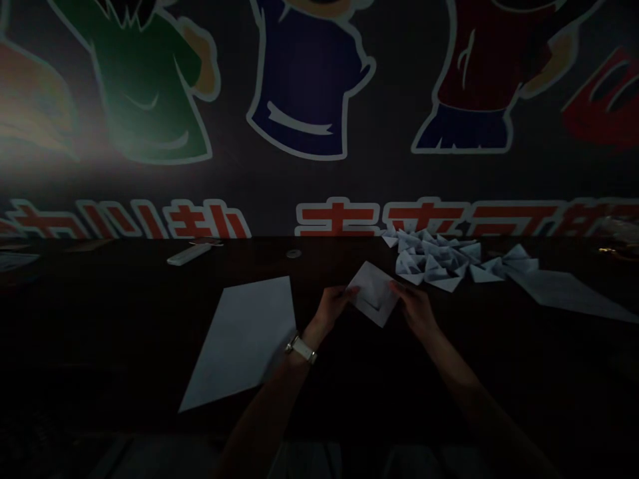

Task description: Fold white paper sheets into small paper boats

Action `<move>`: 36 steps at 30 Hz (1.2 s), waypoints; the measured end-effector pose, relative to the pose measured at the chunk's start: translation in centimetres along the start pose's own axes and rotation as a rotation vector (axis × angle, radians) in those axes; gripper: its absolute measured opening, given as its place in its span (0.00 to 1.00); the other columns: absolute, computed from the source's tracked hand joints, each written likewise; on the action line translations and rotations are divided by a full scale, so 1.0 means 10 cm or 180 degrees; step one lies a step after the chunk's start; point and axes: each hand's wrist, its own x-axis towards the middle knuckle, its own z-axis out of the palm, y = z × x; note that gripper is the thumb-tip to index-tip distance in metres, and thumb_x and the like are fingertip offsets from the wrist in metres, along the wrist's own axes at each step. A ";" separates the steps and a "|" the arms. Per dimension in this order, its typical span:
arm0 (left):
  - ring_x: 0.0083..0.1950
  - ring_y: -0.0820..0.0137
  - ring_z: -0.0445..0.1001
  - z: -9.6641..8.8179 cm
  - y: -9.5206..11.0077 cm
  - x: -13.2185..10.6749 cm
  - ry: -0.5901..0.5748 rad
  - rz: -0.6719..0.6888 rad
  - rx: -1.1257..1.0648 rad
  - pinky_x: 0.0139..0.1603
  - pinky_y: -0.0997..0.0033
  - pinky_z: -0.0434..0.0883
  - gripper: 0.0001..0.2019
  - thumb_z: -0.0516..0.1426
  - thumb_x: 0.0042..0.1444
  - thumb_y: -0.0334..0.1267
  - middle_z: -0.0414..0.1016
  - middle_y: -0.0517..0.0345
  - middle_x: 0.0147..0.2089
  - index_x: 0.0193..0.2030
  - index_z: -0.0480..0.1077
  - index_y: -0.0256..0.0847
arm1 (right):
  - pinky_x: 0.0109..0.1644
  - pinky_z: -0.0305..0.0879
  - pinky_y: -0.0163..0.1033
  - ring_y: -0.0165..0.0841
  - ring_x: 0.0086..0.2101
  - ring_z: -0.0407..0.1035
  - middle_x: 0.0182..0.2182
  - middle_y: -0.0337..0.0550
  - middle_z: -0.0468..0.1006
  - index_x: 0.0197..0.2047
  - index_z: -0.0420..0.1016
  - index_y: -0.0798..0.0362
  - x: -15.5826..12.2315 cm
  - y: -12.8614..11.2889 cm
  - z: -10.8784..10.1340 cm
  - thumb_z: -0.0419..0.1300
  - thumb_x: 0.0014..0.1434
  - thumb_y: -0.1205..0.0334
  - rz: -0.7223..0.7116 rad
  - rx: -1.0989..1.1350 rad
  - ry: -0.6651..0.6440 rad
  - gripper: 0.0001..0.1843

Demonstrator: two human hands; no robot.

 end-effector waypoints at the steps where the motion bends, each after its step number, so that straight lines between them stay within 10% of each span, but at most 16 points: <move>1: 0.25 0.76 0.60 0.00 -0.01 0.00 0.0013 0.0036 -0.0041 0.26 0.77 0.57 0.21 0.63 0.40 0.54 0.66 0.62 0.22 0.23 0.74 0.33 | 0.42 0.67 0.44 0.43 0.37 0.73 0.30 0.42 0.81 0.27 0.80 0.52 -0.01 -0.02 0.00 0.70 0.36 0.53 0.0001 0.0003 -0.0021 0.15; 9: 0.27 0.76 0.64 -0.10 0.01 0.07 0.0038 -0.0083 -0.0767 0.29 0.76 0.60 0.20 0.64 0.43 0.52 0.69 0.61 0.23 0.23 0.73 0.33 | 0.28 0.70 0.39 0.37 0.28 0.73 0.26 0.43 0.80 0.27 0.79 0.54 0.01 -0.12 -0.07 0.69 0.38 0.53 0.0260 -0.0163 -0.0675 0.14; 15: 0.50 0.61 0.71 -0.13 0.20 0.04 -0.0429 0.0268 -0.1307 0.45 0.63 0.68 0.23 0.55 0.53 0.47 0.72 0.50 0.52 0.55 0.66 0.43 | 0.24 0.70 0.33 0.28 0.22 0.69 0.23 0.37 0.77 0.24 0.77 0.53 0.04 -0.06 -0.08 0.72 0.33 0.54 0.0390 0.0297 -0.0542 0.15; 20: 0.59 0.61 0.64 -0.11 0.18 0.04 -0.0381 0.1046 -0.0240 0.58 0.64 0.62 0.22 0.59 0.50 0.33 0.68 0.51 0.58 0.53 0.68 0.41 | 0.27 0.72 0.37 0.30 0.25 0.71 0.31 0.38 0.79 0.39 0.77 0.49 0.05 -0.03 -0.09 0.70 0.38 0.53 0.0336 0.0265 -0.0604 0.22; 28: 0.37 0.66 0.76 -0.16 0.04 0.10 0.0425 0.1054 0.1340 0.42 0.68 0.71 0.06 0.57 0.52 0.32 0.79 0.54 0.35 0.34 0.76 0.39 | 0.52 0.65 0.45 0.42 0.50 0.67 0.46 0.44 0.77 0.43 0.76 0.50 -0.02 0.09 -0.02 0.58 0.48 0.37 -0.0350 -0.0962 -0.0654 0.29; 36: 0.50 0.68 0.73 -0.15 0.05 0.06 -0.0175 0.1337 0.1550 0.51 0.71 0.67 0.21 0.54 0.49 0.23 0.75 0.55 0.50 0.50 0.72 0.42 | 0.22 0.64 0.37 0.34 0.20 0.69 0.21 0.41 0.77 0.44 0.75 0.54 -0.06 0.02 -0.02 0.49 0.52 0.33 0.0477 -0.0986 -0.1116 0.35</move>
